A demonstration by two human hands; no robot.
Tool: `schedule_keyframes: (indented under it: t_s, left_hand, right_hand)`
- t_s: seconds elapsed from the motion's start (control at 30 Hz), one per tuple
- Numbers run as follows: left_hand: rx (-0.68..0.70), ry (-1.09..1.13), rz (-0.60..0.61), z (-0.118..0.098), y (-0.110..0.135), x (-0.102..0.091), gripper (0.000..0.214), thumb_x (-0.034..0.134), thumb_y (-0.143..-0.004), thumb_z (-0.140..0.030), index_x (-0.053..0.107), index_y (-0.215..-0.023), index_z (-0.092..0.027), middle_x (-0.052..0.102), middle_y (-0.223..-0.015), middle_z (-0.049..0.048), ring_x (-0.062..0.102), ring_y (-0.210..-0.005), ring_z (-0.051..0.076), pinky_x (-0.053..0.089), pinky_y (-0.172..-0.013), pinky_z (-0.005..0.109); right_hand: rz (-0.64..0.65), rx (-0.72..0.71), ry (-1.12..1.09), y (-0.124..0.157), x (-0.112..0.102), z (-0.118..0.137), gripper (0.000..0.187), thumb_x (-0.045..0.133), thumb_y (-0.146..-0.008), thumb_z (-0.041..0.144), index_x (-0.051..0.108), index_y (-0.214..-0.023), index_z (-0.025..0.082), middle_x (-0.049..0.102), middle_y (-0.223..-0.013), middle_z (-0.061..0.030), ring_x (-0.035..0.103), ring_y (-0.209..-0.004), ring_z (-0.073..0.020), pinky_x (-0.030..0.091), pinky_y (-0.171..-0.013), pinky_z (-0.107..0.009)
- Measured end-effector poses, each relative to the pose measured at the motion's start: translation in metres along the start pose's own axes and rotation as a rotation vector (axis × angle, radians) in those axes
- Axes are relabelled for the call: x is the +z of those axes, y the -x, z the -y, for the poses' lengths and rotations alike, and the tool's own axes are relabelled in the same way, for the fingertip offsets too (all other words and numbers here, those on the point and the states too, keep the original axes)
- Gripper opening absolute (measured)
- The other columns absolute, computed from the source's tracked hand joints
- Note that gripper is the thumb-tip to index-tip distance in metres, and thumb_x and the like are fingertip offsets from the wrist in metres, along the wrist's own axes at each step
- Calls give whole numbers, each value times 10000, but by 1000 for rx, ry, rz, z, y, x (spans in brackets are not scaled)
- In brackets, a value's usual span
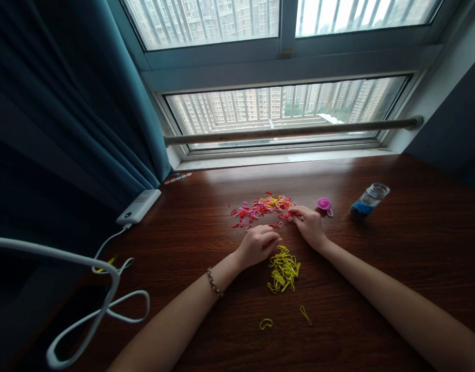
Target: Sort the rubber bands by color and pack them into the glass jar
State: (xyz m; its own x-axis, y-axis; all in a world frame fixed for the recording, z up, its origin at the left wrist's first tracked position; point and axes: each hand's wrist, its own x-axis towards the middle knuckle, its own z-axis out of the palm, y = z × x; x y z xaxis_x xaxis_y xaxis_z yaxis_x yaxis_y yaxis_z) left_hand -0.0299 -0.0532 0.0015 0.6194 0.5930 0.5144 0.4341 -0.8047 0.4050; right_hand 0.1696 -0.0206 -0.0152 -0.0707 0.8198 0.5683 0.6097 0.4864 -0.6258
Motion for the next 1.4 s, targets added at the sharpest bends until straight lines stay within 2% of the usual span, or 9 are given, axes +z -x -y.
schedule_keyframes:
  t_s: [0.33, 0.43, 0.53, 0.7, 0.87, 0.97, 1.13, 1.27, 1.4]
  left_hand:
    - [-275, -65, -376, 29, -2, -10, 125, 490, -830, -214, 602, -807, -165, 637, -785, 54, 574, -787, 167, 455, -768, 310]
    - [-315, -100, -315, 32, -3, -9, 177, 448, -841, -174, 585, -953, -176, 645, -931, 66, 569, -929, 178, 435, -859, 336]
    - [-301, -239, -134, 28, -4, -5, 348, 432, -839, -156, 473, -1181, -201, 566, -1182, 76, 431, -1176, 220, 297, -1007, 450]
    - [-335, -381, 99, 26, -4, -1, 450, 397, -869, -275, 313, -1311, -247, 477, -1303, 49, 219, -1313, 267, 68, -1025, 619]
    - [-429, -433, -2, 32, -1, -2, 383, 384, -874, -275, 380, -1248, -193, 515, -1258, 89, 283, -1287, 253, 102, -1033, 595]
    - [-472, -429, -96, 36, 0, -3, 314, 395, -865, -228, 453, -1167, -162, 562, -1182, 114, 386, -1220, 251, 194, -1031, 540]
    - [-574, -253, -243, 52, 4, -9, 247, 435, -822, -126, 517, -1053, -155, 640, -956, 93, 598, -900, 200, 448, -858, 368]
    - [-634, -83, -408, 73, 11, -14, 332, 512, -737, -48, 521, -1046, -171, 642, -933, 62, 617, -854, 171, 483, -830, 343]
    - [-704, 170, -560, 92, 14, -17, 372, 543, -688, -29, 519, -1040, -149, 635, -931, 70, 630, -856, 162, 511, -807, 339]
  right_hand:
    - [-44, 138, -102, 0, -2, 3, 199, 558, -770, 276, 653, -902, 162, 683, -858, -66, 620, -728, -187, 489, -708, -319]
    - [-59, 144, -103, -1, -2, 2, 228, 579, -763, 303, 643, -918, 149, 673, -846, -76, 606, -698, -184, 490, -677, -318]
    - [-67, 109, -94, -1, -3, 6, 209, 572, -777, 308, 634, -894, 147, 659, -833, -77, 591, -685, -180, 483, -655, -310]
    - [33, -221, -83, 9, -6, 29, 135, 478, -850, 223, 601, -868, 171, 617, -800, -63, 568, -734, -161, 459, -689, -288]
    - [346, -766, 73, 25, -6, 57, 138, 451, -862, 170, 588, -851, 158, 575, -730, -56, 517, -687, -146, 424, -636, -276]
    - [415, -889, 131, 28, -4, 62, 145, 464, -864, 224, 582, -808, 161, 537, -638, -27, 485, -610, -137, 394, -578, -271]
    - [349, -708, 106, 22, -8, 47, 169, 435, -878, 238, 582, -867, 155, 572, -701, -49, 515, -657, -138, 415, -613, -262]
    - [290, -462, 89, 6, -9, 32, 187, 410, -883, 212, 590, -902, 164, 610, -827, -81, 553, -790, -168, 449, -714, -299]
    - [314, -358, 83, -13, 2, 23, 226, 400, -876, 189, 583, -1008, 181, 613, -985, -94, 559, -929, -187, 460, -819, -340]
